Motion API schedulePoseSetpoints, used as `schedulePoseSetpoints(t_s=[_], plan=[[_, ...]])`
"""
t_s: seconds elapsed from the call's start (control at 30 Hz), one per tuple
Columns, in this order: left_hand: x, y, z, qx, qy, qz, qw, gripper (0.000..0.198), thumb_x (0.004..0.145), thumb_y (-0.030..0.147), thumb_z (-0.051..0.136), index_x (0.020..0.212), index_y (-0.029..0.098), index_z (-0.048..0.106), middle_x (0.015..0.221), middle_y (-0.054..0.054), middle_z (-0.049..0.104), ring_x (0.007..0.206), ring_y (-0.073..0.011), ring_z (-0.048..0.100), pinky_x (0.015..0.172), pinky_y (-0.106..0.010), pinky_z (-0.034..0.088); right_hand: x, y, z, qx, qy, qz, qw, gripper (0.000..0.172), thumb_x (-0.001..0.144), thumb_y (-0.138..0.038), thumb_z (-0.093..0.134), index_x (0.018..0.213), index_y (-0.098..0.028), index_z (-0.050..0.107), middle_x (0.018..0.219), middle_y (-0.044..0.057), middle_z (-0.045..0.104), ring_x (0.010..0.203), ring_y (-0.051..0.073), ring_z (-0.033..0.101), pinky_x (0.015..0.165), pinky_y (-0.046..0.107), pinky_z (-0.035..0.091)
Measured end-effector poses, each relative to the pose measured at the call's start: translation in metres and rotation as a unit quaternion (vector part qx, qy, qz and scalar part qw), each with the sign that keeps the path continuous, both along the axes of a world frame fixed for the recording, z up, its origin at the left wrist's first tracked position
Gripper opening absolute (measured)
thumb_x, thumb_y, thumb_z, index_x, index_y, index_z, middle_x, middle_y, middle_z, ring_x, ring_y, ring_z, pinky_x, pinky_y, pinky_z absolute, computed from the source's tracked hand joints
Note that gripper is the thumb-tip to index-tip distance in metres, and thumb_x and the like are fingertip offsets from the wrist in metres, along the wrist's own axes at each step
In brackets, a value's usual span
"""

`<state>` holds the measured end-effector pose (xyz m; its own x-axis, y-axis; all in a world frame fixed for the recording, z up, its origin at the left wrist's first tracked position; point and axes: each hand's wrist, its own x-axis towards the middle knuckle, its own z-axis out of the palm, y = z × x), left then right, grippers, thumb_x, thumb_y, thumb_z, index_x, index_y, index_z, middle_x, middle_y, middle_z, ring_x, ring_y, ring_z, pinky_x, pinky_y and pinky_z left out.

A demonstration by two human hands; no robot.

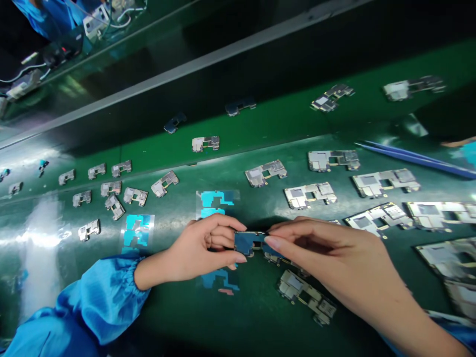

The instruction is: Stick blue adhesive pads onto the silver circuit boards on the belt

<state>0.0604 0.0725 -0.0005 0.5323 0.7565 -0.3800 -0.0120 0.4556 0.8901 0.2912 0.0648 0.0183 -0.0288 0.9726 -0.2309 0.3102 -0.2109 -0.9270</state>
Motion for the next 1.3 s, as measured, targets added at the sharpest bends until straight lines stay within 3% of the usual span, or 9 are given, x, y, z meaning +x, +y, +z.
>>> schedulePoseSetpoints(t_s=[0.93,1.3], plan=[[0.006,0.004,0.010,-0.004,0.004,0.008,1.000,0.036,0.074,0.003,0.082,0.102,0.016,0.064,0.081,0.000,0.079,0.065,-0.0094,0.074,0.065,-0.016,0.065,0.002,-0.003,-0.005,-0.022,0.011,0.014,1.000,0.014,0.080,-0.035,0.073,0.069,-0.027,0.078,0.067,-0.002,0.075,0.055,0.014,0.064,0.048,0.023,0.048],[0.006,0.003,0.011,-0.005,0.036,0.010,0.999,0.036,0.072,0.010,0.085,0.101,0.016,0.065,0.084,-0.003,0.080,0.069,-0.0154,0.077,0.064,-0.023,0.067,-0.001,0.000,0.000,-0.021,-0.002,0.016,1.000,0.015,0.078,-0.035,0.071,0.066,-0.026,0.074,0.061,-0.001,0.072,0.051,0.014,0.060,0.046,0.027,0.045]])
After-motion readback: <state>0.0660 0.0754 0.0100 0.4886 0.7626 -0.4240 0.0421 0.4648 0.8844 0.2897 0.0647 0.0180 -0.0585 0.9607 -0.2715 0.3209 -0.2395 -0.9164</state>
